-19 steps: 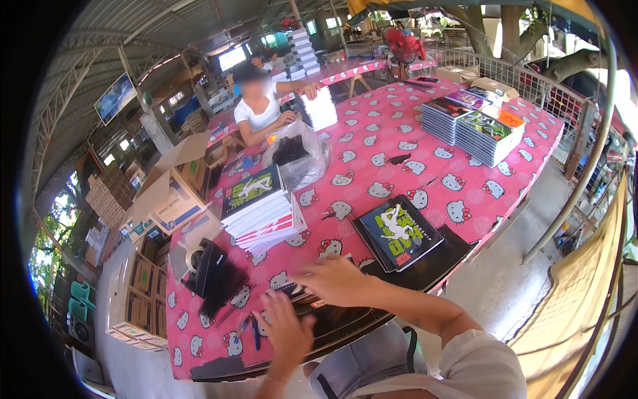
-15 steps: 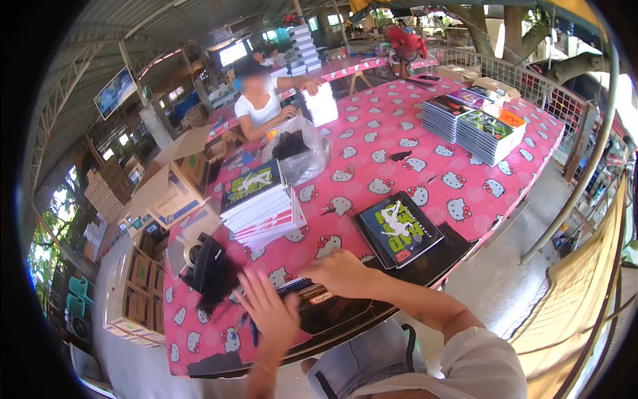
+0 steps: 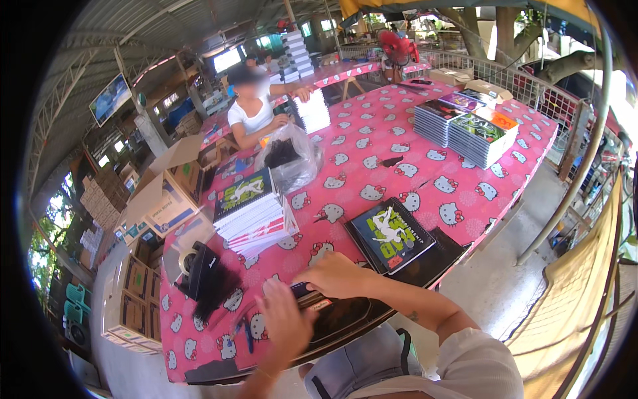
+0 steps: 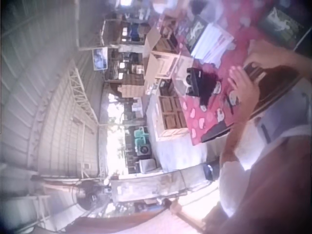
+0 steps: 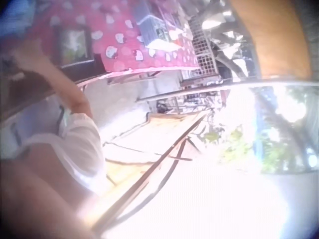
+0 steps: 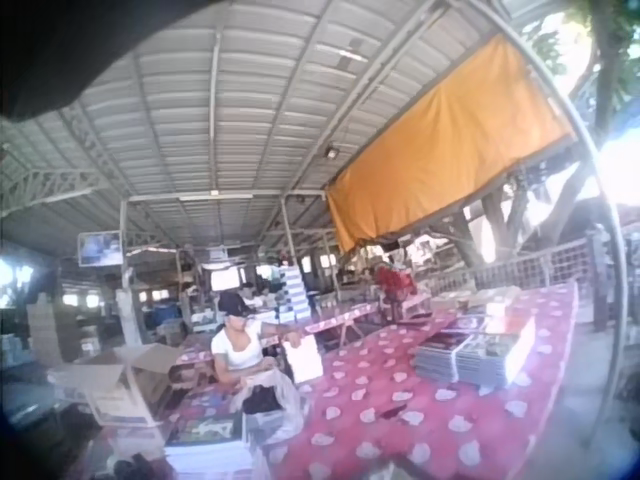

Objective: The person prepares spiral notebooks by manually checking the pages, aligning the covers, and using a pair of shears to trim the wire binding.

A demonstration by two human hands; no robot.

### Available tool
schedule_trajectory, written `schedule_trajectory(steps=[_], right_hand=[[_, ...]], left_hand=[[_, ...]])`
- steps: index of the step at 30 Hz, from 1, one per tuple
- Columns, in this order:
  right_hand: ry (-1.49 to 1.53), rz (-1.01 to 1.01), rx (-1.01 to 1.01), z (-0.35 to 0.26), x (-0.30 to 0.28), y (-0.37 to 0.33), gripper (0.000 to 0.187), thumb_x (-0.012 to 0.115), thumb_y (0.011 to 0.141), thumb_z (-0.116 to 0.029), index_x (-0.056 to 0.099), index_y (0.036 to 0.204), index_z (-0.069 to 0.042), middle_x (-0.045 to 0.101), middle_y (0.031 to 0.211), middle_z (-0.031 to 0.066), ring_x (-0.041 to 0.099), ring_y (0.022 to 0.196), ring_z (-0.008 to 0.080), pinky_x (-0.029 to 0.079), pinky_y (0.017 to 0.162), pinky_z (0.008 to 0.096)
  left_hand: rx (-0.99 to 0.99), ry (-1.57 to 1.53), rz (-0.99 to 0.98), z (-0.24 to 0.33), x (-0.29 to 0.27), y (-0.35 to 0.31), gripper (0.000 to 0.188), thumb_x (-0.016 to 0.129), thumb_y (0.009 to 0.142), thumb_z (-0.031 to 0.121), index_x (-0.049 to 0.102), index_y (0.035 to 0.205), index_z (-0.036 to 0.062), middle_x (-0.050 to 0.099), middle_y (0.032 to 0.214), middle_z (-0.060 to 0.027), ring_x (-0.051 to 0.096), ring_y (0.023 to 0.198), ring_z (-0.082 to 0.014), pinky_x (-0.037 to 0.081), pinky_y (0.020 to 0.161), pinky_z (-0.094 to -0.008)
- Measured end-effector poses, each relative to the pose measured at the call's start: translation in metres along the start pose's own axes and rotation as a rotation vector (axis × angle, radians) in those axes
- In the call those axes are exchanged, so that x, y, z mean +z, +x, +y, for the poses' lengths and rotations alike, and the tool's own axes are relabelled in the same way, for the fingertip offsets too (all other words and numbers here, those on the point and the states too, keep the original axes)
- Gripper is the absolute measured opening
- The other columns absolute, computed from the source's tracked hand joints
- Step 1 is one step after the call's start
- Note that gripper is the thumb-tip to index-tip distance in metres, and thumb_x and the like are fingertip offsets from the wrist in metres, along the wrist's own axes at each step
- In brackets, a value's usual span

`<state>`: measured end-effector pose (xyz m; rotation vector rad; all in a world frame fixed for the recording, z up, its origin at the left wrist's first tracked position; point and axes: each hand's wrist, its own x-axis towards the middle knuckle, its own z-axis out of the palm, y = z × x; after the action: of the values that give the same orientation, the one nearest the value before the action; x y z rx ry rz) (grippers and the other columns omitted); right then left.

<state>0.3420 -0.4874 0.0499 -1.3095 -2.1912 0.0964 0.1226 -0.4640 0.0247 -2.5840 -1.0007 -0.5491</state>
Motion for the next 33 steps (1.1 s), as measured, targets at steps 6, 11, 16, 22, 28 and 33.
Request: schedule_trajectory(steps=[6,11,16,22,28,33], right_hand=[[0.027,0.084,-0.037,0.001,0.005,0.004,0.04,0.071,0.088,-0.022,0.066,0.127,-0.018,0.07,0.077,0.0136,0.07,0.076,0.037,0.052,0.078,0.0497],[-0.135,-0.22,0.088,-0.007,-0.008,-0.008,0.056,0.072,0.087,-0.021,0.053,0.138,-0.011,0.071,0.097,0.0194,0.069,0.09,0.0361,0.051,0.082,0.0502],[0.631,0.244,0.123,0.024,-0.001,-0.044,0.055,0.077,0.088,-0.012,0.053,0.138,-0.008,0.071,0.111,0.0087,0.066,0.112,0.0214,0.052,0.09,0.0417],[1.029,0.358,0.296,0.038,0.054,-0.056,0.021,0.079,0.09,-0.006,0.073,0.11,-0.001,0.076,0.097,0.0052,0.068,0.093,0.0093,0.053,0.086,0.0273],[0.936,0.401,0.248,0.012,0.061,-0.039,0.023,0.08,0.09,-0.009,0.074,0.111,-0.001,0.076,0.095,0.0046,0.067,0.087,0.0076,0.054,0.08,0.0269],[1.0,0.431,0.338,0.021,0.066,-0.046,0.024,0.081,0.088,-0.01,0.074,0.109,-0.003,0.075,0.091,0.0051,0.069,0.086,0.0096,0.055,0.08,0.0284]], left_hand=[[0.106,-0.071,-0.057,0.028,0.025,-0.06,0.081,0.055,0.099,0.044,0.032,0.15,-0.0146,0.03,0.158,-0.0361,0.022,0.153,-0.0467,0.013,0.121,-0.0653],[-0.042,-0.068,-0.007,0.029,0.004,-0.006,0.08,0.05,0.101,0.049,0.035,0.149,-0.0132,0.03,0.158,-0.0364,0.024,0.151,-0.0489,0.011,0.12,-0.0676],[0.023,-0.097,0.042,0.026,-0.011,-0.006,0.067,0.059,0.098,0.04,0.046,0.144,-0.0068,0.048,0.146,-0.0268,0.044,0.139,-0.04,0.02,0.119,-0.0638],[0.121,-0.272,-0.058,-0.004,-0.024,0.038,0.051,0.066,0.095,0.038,0.062,0.127,-0.0008,0.064,0.126,-0.0173,0.06,0.119,-0.0351,0.03,0.113,-0.0607],[0.081,-0.024,-0.186,0.031,-0.004,-0.015,0.083,0.062,0.094,0.048,0.038,0.147,-0.011,0.035,0.157,-0.0315,0.03,0.15,-0.043,0.019,0.119,-0.0674],[0.061,-0.052,-0.254,0.031,-0.002,0.014,0.091,0.061,0.092,0.057,0.038,0.148,-0.0099,0.037,0.156,-0.0319,0.032,0.149,-0.0452,0.021,0.118,-0.0683]])
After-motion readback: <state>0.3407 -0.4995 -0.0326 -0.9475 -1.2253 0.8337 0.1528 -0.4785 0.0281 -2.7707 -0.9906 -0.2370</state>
